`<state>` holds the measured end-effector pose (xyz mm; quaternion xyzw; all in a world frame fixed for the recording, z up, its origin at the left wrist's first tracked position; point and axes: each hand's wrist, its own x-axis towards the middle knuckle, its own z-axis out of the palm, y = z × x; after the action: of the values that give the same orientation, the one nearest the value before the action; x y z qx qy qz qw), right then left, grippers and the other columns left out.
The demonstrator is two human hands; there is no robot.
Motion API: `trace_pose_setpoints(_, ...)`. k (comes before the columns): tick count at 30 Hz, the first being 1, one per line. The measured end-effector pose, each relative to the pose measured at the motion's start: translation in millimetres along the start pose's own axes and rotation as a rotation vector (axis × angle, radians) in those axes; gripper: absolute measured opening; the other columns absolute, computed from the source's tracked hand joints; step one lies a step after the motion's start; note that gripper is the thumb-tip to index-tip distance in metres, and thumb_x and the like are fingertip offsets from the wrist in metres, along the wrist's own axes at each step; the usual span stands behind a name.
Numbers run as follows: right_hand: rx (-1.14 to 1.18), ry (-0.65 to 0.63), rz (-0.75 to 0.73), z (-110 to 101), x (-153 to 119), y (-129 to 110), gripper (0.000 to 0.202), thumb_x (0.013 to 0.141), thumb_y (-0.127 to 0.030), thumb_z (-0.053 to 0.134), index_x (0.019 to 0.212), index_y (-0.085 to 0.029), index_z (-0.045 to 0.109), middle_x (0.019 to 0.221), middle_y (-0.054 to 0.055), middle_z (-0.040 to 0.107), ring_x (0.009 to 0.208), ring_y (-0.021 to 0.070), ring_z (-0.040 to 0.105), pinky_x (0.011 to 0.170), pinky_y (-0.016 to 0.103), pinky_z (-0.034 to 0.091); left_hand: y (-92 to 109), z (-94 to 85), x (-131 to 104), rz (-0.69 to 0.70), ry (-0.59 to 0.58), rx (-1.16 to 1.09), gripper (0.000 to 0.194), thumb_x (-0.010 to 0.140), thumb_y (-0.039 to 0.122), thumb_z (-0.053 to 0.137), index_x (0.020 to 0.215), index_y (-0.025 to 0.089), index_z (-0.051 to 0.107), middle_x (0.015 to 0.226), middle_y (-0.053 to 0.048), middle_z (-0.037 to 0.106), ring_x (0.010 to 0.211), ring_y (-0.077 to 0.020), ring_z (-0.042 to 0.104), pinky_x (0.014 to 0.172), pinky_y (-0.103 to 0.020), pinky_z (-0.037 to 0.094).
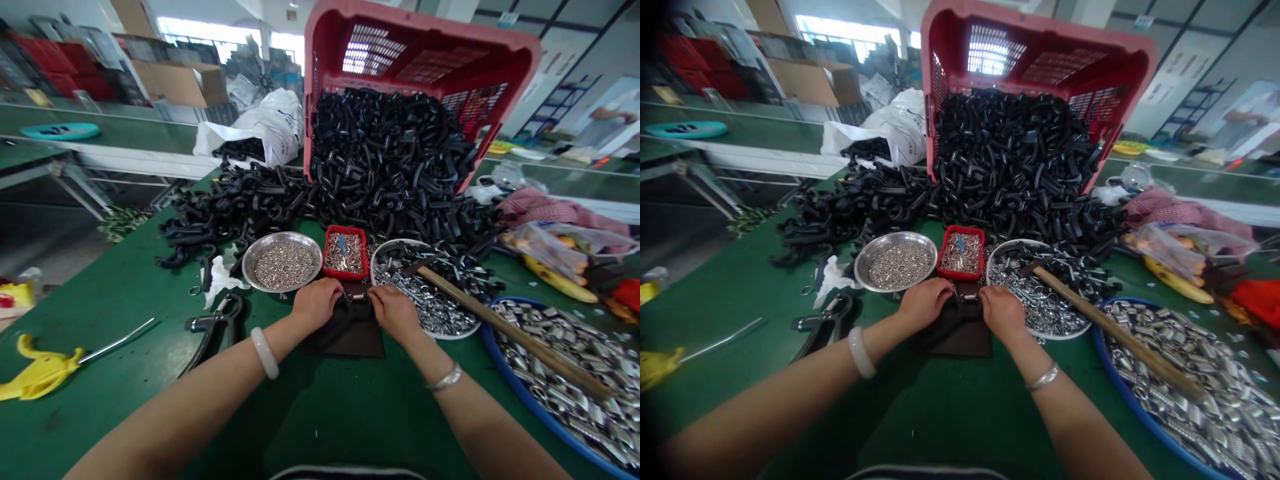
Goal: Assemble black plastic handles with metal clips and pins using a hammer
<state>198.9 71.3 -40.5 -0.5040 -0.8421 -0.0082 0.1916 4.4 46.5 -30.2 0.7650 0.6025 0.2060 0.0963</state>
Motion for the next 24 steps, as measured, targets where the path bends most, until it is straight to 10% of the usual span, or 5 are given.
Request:
trace_pose_setpoints(14,-0.323,-0.225,-0.239,-23.9,6.4,-15.1,0.019,0.078,-0.006,0.044,0.080,-0.014,0.061,0.080,0.010,0.061,0.079,0.0203,0.054,0.065,0.027,0.039,3.5,-0.4,-1.8,-0.035,0.041,0.008,0.018,0.085,0.025,0.042,0.089,0.020,0.059,0.089,-0.003,0.062,0.081,-0.0158,0.056,0.070,-0.027,0.041)
trace_pose_setpoints(24,0.876,0.197,-0.035,-12.6,16.8,-33.9,0.015,0.079,-0.024,0.055,0.088,-0.022,0.067,0.084,0.003,0.065,0.079,0.0140,0.059,0.073,0.028,0.047,11.7,-31.4,9.6,-0.330,-0.341,-1.129,0.016,0.076,0.028,0.054,0.070,0.014,0.051,0.054,0.007,0.043,0.044,-0.0037,0.033,0.043,-0.017,0.024)
